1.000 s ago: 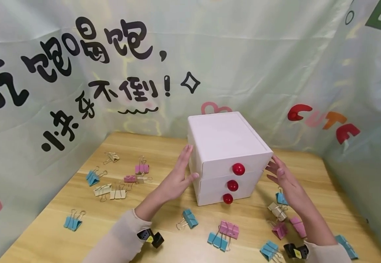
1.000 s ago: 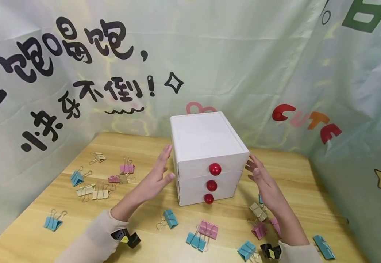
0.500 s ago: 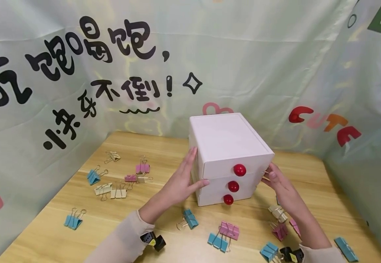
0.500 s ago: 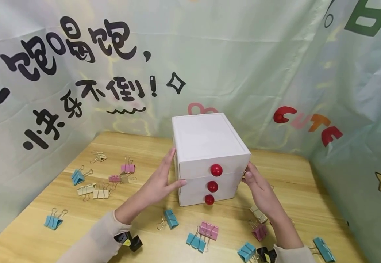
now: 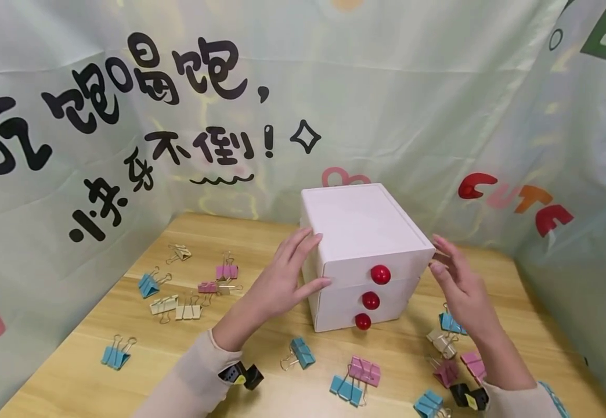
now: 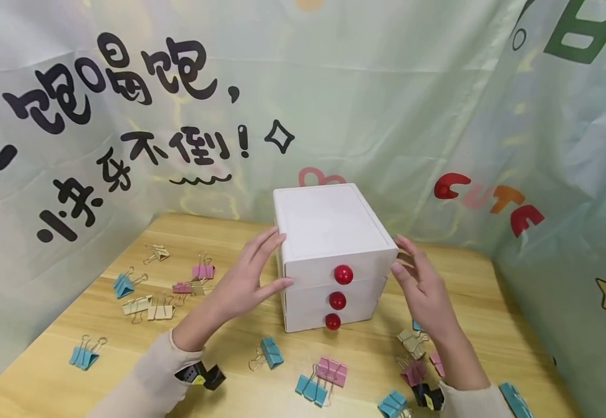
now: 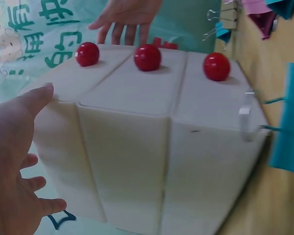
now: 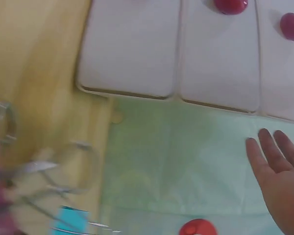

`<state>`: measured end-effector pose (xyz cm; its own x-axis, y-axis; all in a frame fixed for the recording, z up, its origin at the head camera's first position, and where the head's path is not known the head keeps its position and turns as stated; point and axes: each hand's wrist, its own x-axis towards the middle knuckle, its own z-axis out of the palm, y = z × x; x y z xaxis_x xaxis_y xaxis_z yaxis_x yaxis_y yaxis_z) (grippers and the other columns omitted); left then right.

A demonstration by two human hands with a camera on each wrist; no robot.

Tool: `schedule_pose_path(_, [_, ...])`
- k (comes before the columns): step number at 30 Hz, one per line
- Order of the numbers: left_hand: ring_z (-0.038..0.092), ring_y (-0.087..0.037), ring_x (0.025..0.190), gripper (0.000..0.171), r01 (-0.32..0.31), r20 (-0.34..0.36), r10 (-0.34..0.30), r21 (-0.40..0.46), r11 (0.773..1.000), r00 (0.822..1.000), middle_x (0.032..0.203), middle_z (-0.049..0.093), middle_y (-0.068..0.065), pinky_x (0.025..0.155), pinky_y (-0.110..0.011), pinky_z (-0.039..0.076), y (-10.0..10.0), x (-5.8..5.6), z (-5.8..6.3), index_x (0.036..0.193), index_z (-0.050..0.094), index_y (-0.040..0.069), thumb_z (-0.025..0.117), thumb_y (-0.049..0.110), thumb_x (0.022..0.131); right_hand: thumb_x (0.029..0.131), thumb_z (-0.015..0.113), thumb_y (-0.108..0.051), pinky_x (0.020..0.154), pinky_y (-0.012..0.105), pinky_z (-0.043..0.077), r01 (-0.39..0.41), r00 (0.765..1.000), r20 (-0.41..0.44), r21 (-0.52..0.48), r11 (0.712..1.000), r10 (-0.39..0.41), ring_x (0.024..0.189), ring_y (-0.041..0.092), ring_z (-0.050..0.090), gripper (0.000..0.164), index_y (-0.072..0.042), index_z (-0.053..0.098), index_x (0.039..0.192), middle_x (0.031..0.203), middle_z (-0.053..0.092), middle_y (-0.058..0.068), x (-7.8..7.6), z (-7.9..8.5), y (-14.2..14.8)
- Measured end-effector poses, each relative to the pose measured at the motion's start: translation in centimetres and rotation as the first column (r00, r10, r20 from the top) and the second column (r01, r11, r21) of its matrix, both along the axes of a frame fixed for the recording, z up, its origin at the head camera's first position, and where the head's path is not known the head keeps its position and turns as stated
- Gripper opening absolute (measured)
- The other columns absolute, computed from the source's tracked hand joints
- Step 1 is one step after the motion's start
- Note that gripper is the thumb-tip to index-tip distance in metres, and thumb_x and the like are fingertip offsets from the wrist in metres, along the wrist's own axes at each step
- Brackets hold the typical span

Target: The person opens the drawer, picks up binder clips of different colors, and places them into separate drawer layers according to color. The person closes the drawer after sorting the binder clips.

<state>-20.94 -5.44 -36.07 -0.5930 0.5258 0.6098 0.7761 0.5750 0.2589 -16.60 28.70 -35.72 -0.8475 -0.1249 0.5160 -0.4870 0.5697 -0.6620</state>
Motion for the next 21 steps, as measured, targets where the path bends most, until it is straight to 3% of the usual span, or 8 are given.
schedule_pose_path(3, [0.020,-0.028,0.146,0.069,0.033,-0.060,-0.034,-0.022,0.999,0.998,0.156,0.029,-0.010,0.114,-0.047,0.028,0.4,-0.3,1.0,0.147,0.040,0.013,0.052,0.058,0.095,0.099,0.054,-0.003,0.096,0.007,0.036,-0.002,0.996,-0.086,0.040,0.999,0.005,0.124,-0.001,0.044,0.053,-0.018,0.043,0.148,0.145,0.047,0.010,-0.8,1.2,0.0])
schedule_pose_path(6, [0.021,-0.027,0.146,0.061,0.063,-0.098,-0.069,-0.056,0.996,0.993,0.152,0.037,-0.009,0.116,-0.045,0.023,1.1,-0.5,2.0,0.140,0.051,0.013,0.056,0.054,0.095,0.094,0.063,-0.002,0.101,0.010,0.032,0.000,0.982,-0.188,0.151,0.989,0.029,0.131,0.005,0.042,0.050,-0.016,0.054,0.141,0.144,0.049,0.007,-1.6,2.0,0.1])
schedule_pose_path(10, [0.030,-0.026,0.143,0.054,0.101,-0.153,-0.119,-0.122,0.987,0.981,0.143,0.050,-0.010,0.118,-0.040,0.020,2.1,-0.8,3.0,0.133,0.058,0.011,0.062,0.047,0.094,0.086,0.073,-0.008,0.110,0.017,0.026,-0.004,0.948,-0.298,0.326,0.945,0.107,0.139,0.019,0.038,0.048,-0.015,0.062,0.133,0.144,0.051,0.005,-2.5,2.5,0.1])
schedule_pose_path(13, [0.038,-0.025,0.138,0.050,0.121,-0.182,-0.152,-0.171,0.978,0.972,0.137,0.056,-0.009,0.118,-0.037,0.019,2.5,-1.0,3.5,0.131,0.061,0.011,0.065,0.044,0.093,0.082,0.076,-0.011,0.113,0.020,0.024,-0.015,0.929,-0.331,0.411,0.911,0.164,0.138,0.024,0.039,0.052,-0.015,0.063,0.133,0.141,0.055,0.006,-3.0,2.6,0.0])
schedule_pose_path(16, [0.044,-0.024,0.134,0.048,0.136,-0.195,-0.173,-0.193,0.972,0.965,0.134,0.059,-0.007,0.118,-0.036,0.020,2.6,-1.2,3.6,0.130,0.062,0.011,0.067,0.040,0.092,0.082,0.076,-0.013,0.112,0.019,0.023,-0.008,0.918,-0.352,0.444,0.896,0.183,0.137,0.024,0.041,0.053,-0.015,0.062,0.133,0.138,0.057,0.006,-3.2,2.5,-0.2])
schedule_pose_path(21, [0.049,-0.022,0.129,0.044,0.166,-0.195,-0.198,-0.169,0.972,0.961,0.134,0.060,-0.007,0.118,-0.036,0.021,2.3,-1.7,3.4,0.130,0.063,0.011,0.067,0.035,0.093,0.092,0.067,-0.026,0.111,0.018,0.025,0.009,0.900,-0.399,0.414,0.910,0.173,0.135,0.024,0.043,0.040,-0.014,0.064,0.130,0.134,0.060,0.007,-3.4,2.1,-0.7])
